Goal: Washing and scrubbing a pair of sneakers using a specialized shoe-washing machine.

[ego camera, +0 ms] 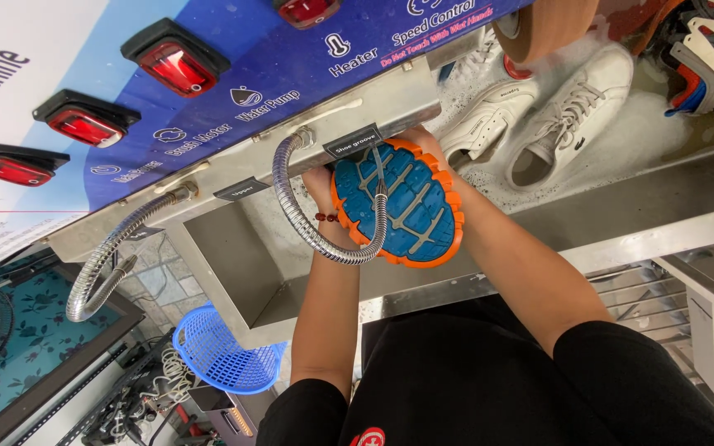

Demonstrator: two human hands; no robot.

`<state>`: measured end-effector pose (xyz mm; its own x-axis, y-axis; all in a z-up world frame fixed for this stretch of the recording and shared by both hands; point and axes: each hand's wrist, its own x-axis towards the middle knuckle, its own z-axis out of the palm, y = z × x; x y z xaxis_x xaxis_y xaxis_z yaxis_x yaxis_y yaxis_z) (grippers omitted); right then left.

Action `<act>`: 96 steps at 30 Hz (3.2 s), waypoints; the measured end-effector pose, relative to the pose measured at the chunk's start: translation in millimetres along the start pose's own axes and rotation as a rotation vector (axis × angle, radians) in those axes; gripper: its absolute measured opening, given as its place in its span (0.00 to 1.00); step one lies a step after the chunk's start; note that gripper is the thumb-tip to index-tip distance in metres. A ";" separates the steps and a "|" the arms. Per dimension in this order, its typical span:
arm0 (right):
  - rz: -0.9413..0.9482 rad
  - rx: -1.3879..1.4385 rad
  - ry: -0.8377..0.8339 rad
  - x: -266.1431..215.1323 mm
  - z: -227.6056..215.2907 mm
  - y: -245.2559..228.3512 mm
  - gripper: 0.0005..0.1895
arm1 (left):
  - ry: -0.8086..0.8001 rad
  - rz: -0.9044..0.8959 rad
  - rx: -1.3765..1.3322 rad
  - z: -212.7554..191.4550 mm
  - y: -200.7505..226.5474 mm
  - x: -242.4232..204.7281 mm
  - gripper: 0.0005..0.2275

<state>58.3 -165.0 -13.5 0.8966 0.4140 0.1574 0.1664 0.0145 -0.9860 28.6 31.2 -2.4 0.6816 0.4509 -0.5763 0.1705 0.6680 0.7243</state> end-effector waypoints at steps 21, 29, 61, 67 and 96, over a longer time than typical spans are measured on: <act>-0.021 -0.312 0.063 -18.8 16.0 34.6 0.16 | -0.010 -0.152 -0.181 23.9 9.4 -9.2 0.21; 0.335 0.375 0.146 -5.4 10.3 -16.5 0.19 | -0.044 -0.145 -0.188 10.2 8.7 -26.2 0.21; 0.395 0.630 0.143 -7.7 -4.6 -62.1 0.27 | -0.222 0.274 0.148 2.9 -12.0 -45.5 0.13; 0.576 0.674 0.183 -34.0 -0.9 -51.6 0.29 | -0.152 -0.075 -0.190 18.9 3.5 -66.2 0.15; 0.498 0.974 0.009 -47.6 -21.1 -99.4 0.42 | -0.269 0.269 0.093 -10.6 -18.1 -58.5 0.31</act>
<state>7.8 -205.3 78.2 0.7768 0.5666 -0.2747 -0.6084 0.5626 -0.5597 -21.9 -1.1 14.2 0.8711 0.4226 -0.2504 0.0157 0.4855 0.8741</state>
